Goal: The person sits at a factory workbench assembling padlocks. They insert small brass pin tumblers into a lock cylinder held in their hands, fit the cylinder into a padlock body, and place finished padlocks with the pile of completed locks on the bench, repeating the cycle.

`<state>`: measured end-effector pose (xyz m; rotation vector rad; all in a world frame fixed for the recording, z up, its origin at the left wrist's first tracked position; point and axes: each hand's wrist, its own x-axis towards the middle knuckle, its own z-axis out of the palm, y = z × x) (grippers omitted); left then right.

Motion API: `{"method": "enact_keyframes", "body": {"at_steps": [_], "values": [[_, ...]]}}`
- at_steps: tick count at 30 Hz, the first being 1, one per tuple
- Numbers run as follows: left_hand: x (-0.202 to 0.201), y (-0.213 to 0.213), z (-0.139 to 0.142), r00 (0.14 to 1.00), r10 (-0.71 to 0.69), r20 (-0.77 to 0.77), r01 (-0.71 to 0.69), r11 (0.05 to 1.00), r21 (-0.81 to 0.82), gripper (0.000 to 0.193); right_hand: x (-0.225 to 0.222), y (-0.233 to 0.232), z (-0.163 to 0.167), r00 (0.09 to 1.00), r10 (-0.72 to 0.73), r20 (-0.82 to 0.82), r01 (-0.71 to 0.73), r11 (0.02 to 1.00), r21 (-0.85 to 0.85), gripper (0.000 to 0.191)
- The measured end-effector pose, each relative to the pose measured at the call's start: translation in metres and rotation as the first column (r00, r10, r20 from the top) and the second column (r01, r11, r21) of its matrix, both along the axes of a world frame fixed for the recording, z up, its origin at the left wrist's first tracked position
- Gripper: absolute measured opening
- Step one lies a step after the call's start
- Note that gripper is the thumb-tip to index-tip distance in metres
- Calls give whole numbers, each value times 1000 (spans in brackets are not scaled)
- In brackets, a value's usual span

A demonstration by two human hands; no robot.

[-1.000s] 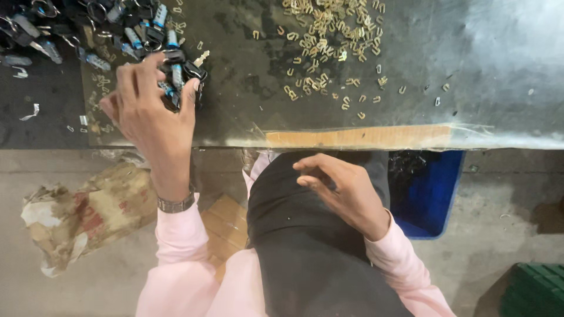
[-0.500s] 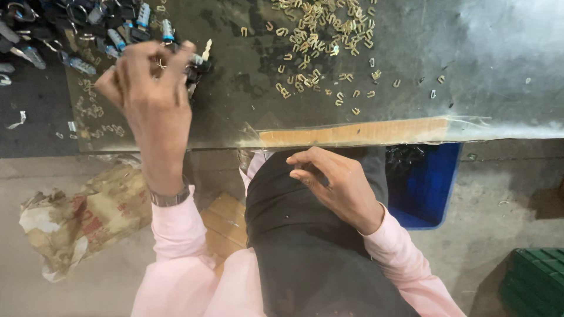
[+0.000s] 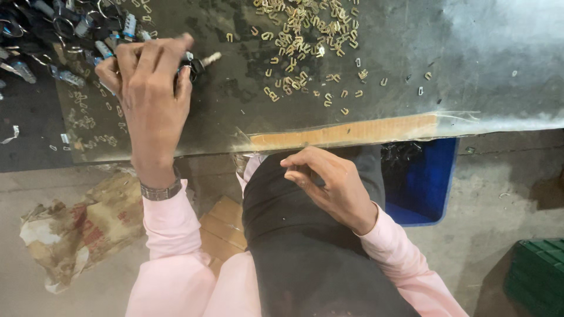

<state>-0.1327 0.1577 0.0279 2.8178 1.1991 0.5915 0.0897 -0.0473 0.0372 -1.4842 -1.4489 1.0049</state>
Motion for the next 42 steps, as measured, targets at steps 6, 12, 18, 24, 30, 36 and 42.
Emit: {"method": "enact_keyframes", "body": {"at_steps": [6,12,18,24,30,36,42], "values": [[-7,4,-3,1000,13,17,-13,1000,-25,26,1,-1,-2,999,-16,-41,15,1000,-23,22],[-12,9,-3,996,56,68,-53,998,-37,16,4,-2,-1,998,-23,-50,22,999,-28,21],[-9,11,1,973,132,191,-94,976,-196,16,3,0,-1,998,-27,-48,26,999,-33,21],[-4,3,13,948,41,316,4,990,-140,14,4,-1,-3,993,-69,-94,63,996,-64,19],[42,-39,38,867,160,472,30,929,-370,11,5,0,-10,820,-38,-572,-86,978,-188,42],[74,-96,34,797,-369,479,536,797,-279,16,10,-13,-20,323,-278,-904,-39,951,-307,55],[92,-99,9,764,-308,567,571,731,-373,31,21,-53,-15,852,-416,-317,399,909,-119,31]]}}
